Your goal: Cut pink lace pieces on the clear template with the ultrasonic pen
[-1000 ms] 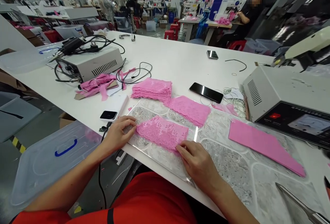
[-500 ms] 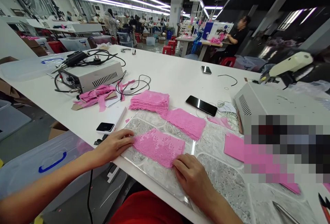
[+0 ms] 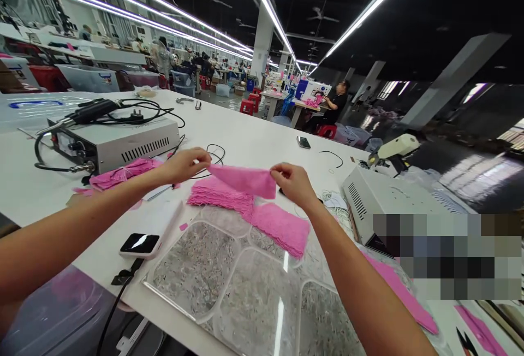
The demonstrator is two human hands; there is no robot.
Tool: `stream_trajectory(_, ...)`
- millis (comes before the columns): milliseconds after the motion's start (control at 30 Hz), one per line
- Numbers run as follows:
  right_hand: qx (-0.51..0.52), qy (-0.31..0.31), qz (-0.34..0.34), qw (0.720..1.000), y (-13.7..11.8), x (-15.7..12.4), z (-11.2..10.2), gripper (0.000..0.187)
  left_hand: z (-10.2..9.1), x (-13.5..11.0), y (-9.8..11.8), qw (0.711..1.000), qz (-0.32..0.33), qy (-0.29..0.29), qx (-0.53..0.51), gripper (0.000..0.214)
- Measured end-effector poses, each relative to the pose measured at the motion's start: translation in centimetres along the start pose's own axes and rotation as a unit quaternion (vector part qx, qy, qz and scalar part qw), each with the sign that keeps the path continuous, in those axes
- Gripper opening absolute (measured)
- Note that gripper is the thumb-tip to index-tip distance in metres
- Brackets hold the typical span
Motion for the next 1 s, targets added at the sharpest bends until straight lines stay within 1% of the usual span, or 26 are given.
stream_trajectory(67, -0.002, 0.05, -0.045, 0.998, -0.3, 2.9, 1.3, 0.019, -0.6, 1.8, -1.7, 0.999, -0.009, 0.047, 0.017, 0.021)
stream_trajectory(133, -0.001, 0.061, -0.084, 0.995, -0.2, 4.0, 3.2, 0.017, -0.6, 1.9, -3.2, 0.998, -0.012, 0.063, 0.028, 0.021)
stream_trajectory(167, 0.001, 0.05, -0.101, 0.994, 0.1, 3.8, 4.3, 0.015, -0.3, 1.4, -3.8, 0.998, -0.011, 0.058, 0.032, 0.02)
stream_trajectory(267, 0.005, -0.005, -0.146, 0.989, 1.5, 1.4, 7.4, 0.013, 1.1, -1.6, -5.6, 0.999, -0.005, 0.021, 0.039, 0.021)
stream_trajectory(333, 0.007, -0.037, -0.163, 0.986, 2.6, -0.6, 8.8, 0.014, 2.1, -3.6, -6.5, 0.999, -0.002, -0.003, 0.043, 0.024)
stream_trajectory(400, 0.006, -0.058, -0.165, 0.985, 3.5, -2.2, 9.4, 0.015, 2.5, -5.0, -7.1, 0.999, 0.002, -0.015, 0.046, 0.026)
stream_trajectory(467, 0.001, -0.063, -0.15, 0.987, 4.2, -3.0, 8.9, 0.015, 2.5, -5.5, -7.1, 0.999, 0.009, -0.018, 0.048, 0.028)
stream_trajectory(533, -0.012, -0.052, -0.117, 0.992, 4.8, -3.5, 7.6, 0.016, 2.5, -5.4, -6.2, 0.999, 0.025, -0.013, 0.044, 0.031)
stream_trajectory(567, -0.021, -0.045, -0.096, 0.994, 5.1, -3.9, 6.6, 0.018, 2.6, -5.3, -5.3, 0.998, 0.039, -0.013, 0.039, 0.031)
stream_trajectory(633, -0.041, -0.042, -0.05, 0.997, 5.8, -5.0, 4.5, 0.019, 3.5, -5.3, -2.9, 0.996, 0.08, -0.027, 0.018, 0.031)
stream_trajectory(667, -0.049, -0.05, -0.027, 0.997, 6.1, -5.8, 3.4, 0.017, 4.3, -5.4, -1.3, 0.993, 0.108, -0.046, 0.003, 0.029)
stream_trajectory(767, -0.068, -0.09, 0.028, 0.993, 7.1, -8.8, 0.6, 0.013, 7.6, -6.1, 3.7, 0.976, 0.186, -0.111, -0.032, 0.018)
stream_trajectory(833, -0.08, -0.101, 0.049, 0.99, 7.6, -10.6, -0.7, 0.011, 10.2, -6.1, 6.2, 0.965, 0.219, -0.139, -0.033, 0.011)
stream_trajectory(900, -0.092, -0.097, 0.06, 0.989, 8.1, -11.8, -1.5, 0.014, 12.6, -5.7, 7.7, 0.959, 0.235, -0.159, -0.019, 0.007)
stream_trajectory(967, -0.097, -0.089, 0.068, 0.989, 8.6, -12.4, -1.8, 0.015, 14.4, -4.9, 8.1, 0.956, 0.238, -0.173, 0.004, 0.012)
stream_trajectory(1000, -0.097, -0.086, 0.073, 0.989, 8.9, -12.5, -1.8, 0.015, 14.9, -4.5, 8.1, 0.955, 0.237, -0.179, 0.016, 0.015)
Point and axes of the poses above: each hand's wrist, its own x-axis towards the middle knuckle, its own z-axis out of the palm, y = z × x, the point moved 3 cm from there along x, towards the middle knuckle, and after that the axes turned 15 degrees about y, right-handed, at the moved point
